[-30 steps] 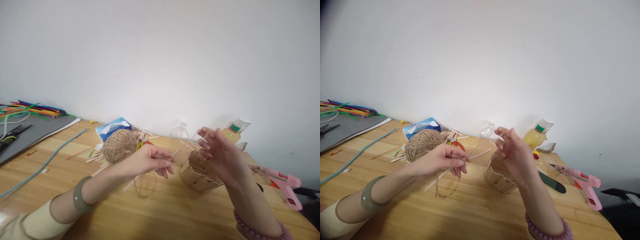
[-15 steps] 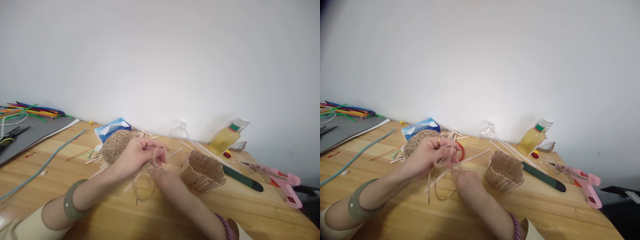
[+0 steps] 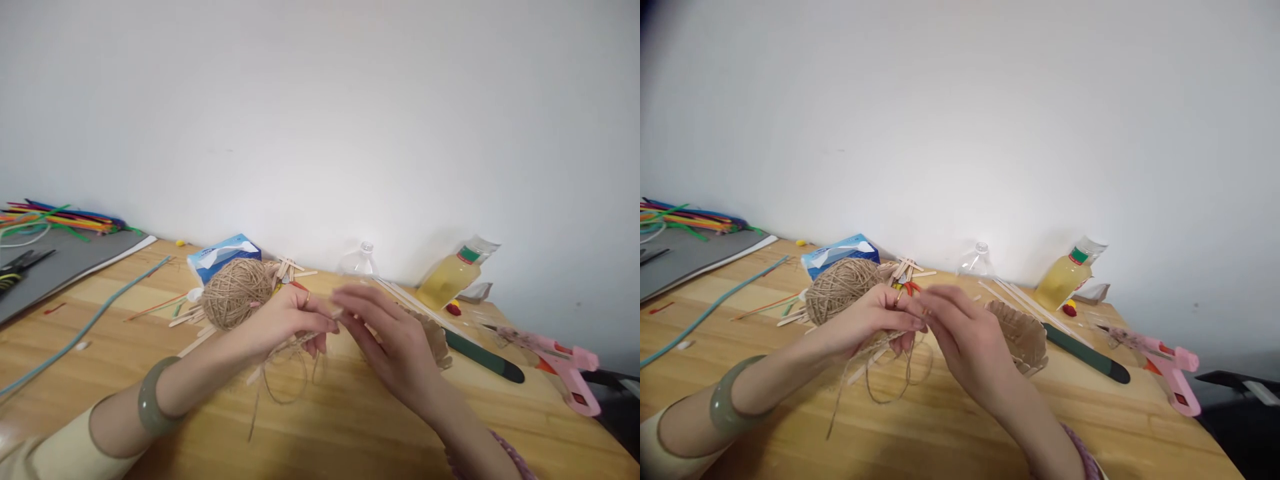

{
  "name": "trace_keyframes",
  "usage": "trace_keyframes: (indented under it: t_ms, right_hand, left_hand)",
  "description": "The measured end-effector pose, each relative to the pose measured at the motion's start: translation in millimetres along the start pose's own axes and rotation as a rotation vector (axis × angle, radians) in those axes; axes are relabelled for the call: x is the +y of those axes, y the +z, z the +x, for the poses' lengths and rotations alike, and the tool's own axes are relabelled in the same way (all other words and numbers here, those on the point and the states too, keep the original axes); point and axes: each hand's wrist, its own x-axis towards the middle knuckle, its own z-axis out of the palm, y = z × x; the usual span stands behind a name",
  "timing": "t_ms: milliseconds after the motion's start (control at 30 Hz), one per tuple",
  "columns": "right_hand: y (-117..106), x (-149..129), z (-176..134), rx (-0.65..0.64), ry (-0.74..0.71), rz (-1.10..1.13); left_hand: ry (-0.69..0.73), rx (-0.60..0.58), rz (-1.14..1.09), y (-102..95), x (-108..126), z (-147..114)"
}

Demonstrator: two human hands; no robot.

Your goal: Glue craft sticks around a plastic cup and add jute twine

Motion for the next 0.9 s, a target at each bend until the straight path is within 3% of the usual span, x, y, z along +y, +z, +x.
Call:
trace_keyframes:
  t_ms: [67,133,267,367,600,733,833,900]
  right_hand:
    - [5,5,-2,0.01,0.011,-0.029]
    - [7,7,-3,0.009,0.168,0.013]
    - [4,5,2,-0.157,0.518,0.444]
    - [3,6,4,-0.153,0.586,0.565]
    - [18,13,-5,-0.035,0.422,-0.035]
    - [17,11,-6,-0.188,0.451,-0.274]
    - [12,7,-4,-0.346,0.481,-0.321]
    - [11,4,-2,-0.386,0.493,-0.329]
  left_hand:
    - [-0.013,0.01,0.013,-1.4,-1,2]
    - [-0.009,0.013,0.069,-4.1,-3,4]
    - [0.047,0.044,0.228,-11.3,-7,9]
    - [0.081,0.074,0.336,-15.1,-10,12]
    - [0.024,0.017,0.409,-13.6,-11,11]
    - [0.043,0.068,0.456,-13.8,-12,14]
    - [0.063,0.088,0.511,-12.6,-12,16]
    - [0.072,0.087,0.494,-11.1,-12,15]
